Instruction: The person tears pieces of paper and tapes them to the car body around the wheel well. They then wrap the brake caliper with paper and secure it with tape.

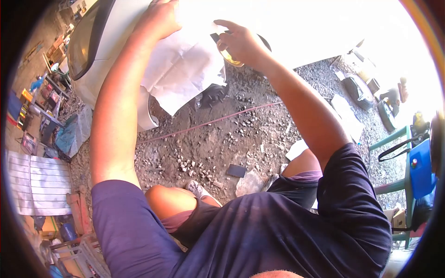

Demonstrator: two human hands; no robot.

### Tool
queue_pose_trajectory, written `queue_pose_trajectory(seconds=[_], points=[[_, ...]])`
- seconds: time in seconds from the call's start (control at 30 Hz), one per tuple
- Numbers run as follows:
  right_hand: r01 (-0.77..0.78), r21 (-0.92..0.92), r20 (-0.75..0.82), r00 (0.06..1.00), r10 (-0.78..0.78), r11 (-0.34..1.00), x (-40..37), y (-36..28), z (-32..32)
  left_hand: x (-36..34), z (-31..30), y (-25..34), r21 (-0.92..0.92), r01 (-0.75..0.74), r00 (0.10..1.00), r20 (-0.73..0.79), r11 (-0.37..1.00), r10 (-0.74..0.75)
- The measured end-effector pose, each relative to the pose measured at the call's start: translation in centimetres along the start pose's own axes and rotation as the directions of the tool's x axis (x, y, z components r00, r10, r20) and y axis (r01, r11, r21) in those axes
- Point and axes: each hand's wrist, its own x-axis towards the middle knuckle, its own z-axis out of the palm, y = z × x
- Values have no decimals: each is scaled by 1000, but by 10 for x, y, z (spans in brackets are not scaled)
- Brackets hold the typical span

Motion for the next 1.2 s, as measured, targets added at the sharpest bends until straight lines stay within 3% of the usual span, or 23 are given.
queue_pose_trajectory(seconds=[0.03, 0.07, 0.13, 0.2, 0.3, 0.4, 0.8, 0.87, 0.93, 1.0, 1.07, 1.2], points=[[230, -234, -30, 969, -244, 945, 3, 11, 6, -1, -8, 4, -21, 25, 998, 56, 999, -24], [228, -229, -34, 970, -242, 946, 4, 22, 8, -2, -15, 9, -40, 53, 993, 112, 998, -48], [211, -310, -95, 963, -251, 927, -14, 6, 17, -3, -16, 10, -37, 39, 994, 103, 999, -35], [195, -273, -75, 972, -223, 942, -19, 1, 19, -3, -17, 10, -30, 32, 995, 94, 999, -29], [147, -466, 7, 987, -162, 872, -11, 2, 18, -1, -19, 12, -26, 31, 993, 111, 999, -28], [114, -546, 42, 993, -108, 830, -6, -1, 18, 0, -21, 14, -24, 48, 988, 150, 999, -44], [102, -563, 63, 995, -80, 820, 14, 5, 31, -16, -18, 25, 43, 14, 993, 118, 999, -19], [101, -571, 72, 995, -73, 815, 16, 3, 31, -29, -13, 27, 144, -92, 992, 95, 985, 79], [99, -579, 82, 995, -63, 809, 15, 3, 30, -34, -9, 32, 145, -83, 992, 109, 986, 68], [119, -578, 92, 993, -80, 807, 15, 4, 29, -41, -2, 39, 377, -144, 989, 33, 915, 142], [122, -552, 90, 992, -86, 825, 14, 7, 29, -41, 10, 38, 322, -132, 991, 56, 938, 120], [122, -478, 98, 992, -85, 870, -1, 20, 23, -40, 23, 35, 205, -169, 982, -51, 964, 182]])
